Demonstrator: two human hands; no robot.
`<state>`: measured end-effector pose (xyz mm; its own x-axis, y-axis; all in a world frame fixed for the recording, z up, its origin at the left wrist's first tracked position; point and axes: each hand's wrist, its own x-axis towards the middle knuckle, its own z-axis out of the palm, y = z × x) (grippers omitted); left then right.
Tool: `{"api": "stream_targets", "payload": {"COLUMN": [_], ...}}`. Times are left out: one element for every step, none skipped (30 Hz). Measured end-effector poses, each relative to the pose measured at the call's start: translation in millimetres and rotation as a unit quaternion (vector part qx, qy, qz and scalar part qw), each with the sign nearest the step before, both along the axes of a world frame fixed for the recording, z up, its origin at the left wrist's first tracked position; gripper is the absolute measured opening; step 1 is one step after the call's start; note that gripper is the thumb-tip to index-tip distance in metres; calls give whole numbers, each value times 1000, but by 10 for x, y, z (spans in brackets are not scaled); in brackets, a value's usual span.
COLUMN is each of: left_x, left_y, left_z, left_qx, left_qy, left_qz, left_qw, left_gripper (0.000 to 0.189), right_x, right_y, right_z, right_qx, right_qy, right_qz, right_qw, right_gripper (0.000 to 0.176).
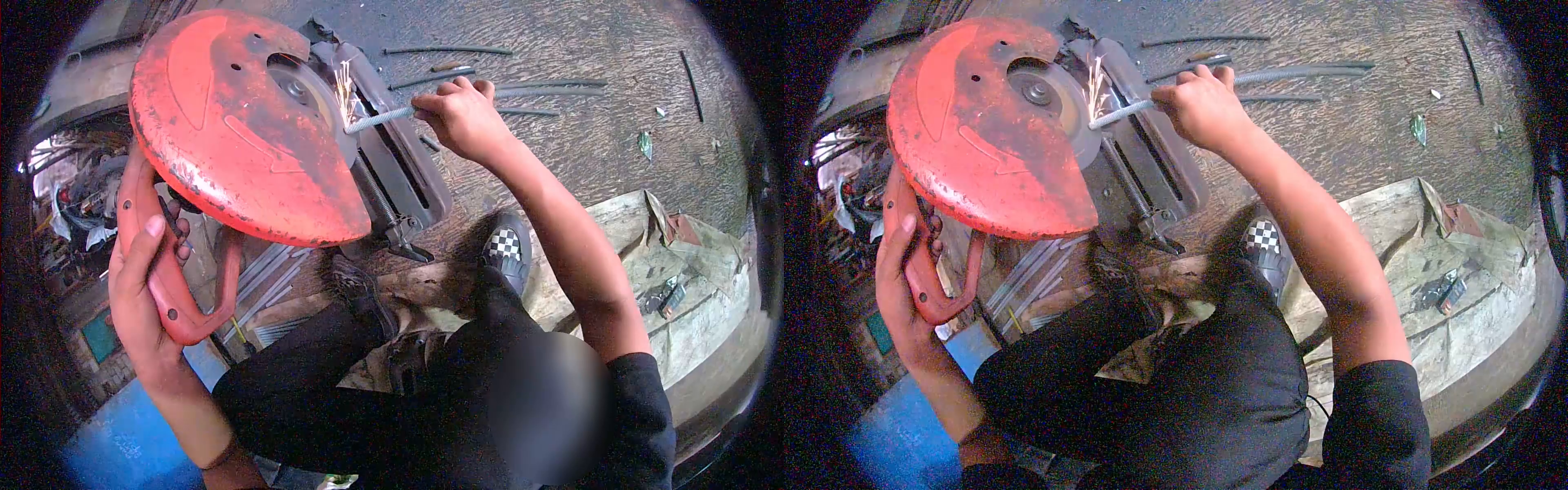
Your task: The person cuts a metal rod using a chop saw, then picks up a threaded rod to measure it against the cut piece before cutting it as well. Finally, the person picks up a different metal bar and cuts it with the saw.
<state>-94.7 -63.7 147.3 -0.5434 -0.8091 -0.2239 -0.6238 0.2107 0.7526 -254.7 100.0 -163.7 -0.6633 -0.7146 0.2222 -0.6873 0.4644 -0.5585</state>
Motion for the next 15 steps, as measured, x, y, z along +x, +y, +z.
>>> {"api": "stream_targets", "payload": {"left_x": [-4, -8, -10, -9, -8, -6, 9, 34, 28, 13, -21, -45, -44, -39, -31], "left_y": [6, 12, 14, 13, 12, 9, -20, -72, -82, -49, 24, 68, 64, 52, 34], "left_z": [4, 9, 14, 15, 16, 15, 13, 10, 9, 9, 8, 6, 5, 7, 12], "left_qx": [0, 1, 2, 2, 4, 7, 7, 6, 6, 6, 0, -6, -6, -1, 3], "left_qy": [0, -3, -7, -7, -5, -3, -2, -4, -6, -6, -2, 2, 2, 4, 6], "left_qz": [-1, 2, 5, 5, 4, 3, 3, 2, 0, 0, 4, 8, 8, 8, 8], "left_qw": [1000, 1000, 1000, 1000, 1000, 1000, 1000, 1000, 1000, 1000, 1000, 1000, 1000, 1000, 1000], "left_gripper": [42, 42, 42, 42, 42, 42, 42, 42, 42, 42, 42, 42, 42, 42, 42], "right_x": [-11, -21, -25, -26, -28, -28, -28, -28, -28, -30, -34, -31, -18, -12, -2], "right_y": [10, 18, 19, 19, 18, 17, 15, 12, 15, 23, 36, 53, 77, 96, 114], "right_z": [27, 44, 48, 51, 54, 57, 60, 63, 64, 65, 67, 82, 107, 129, 142], "right_qx": [-4, -8, -8, -15, -22, -22, -22, -22, -22, -22, -22, -22, -29, -37, -37], "right_qy": [3, 7, 8, 4, 0, 0, 0, 0, 0, 0, 1, 1, -6, -11, -10], "right_qz": [7, 14, 14, 15, 16, 16, 16, 16, 15, 20, 24, 24, 29, 35, 35], "right_qw": [1000, 1000, 1000, 1000, 1000, 1000, 1000, 1000, 1000, 1000, 999, 999, 999, 999, 999], "right_gripper": [19, 19, 19, 19, 19, 19, 19, 19, 19, 20, 21, 21, 21, 22, 22]}}
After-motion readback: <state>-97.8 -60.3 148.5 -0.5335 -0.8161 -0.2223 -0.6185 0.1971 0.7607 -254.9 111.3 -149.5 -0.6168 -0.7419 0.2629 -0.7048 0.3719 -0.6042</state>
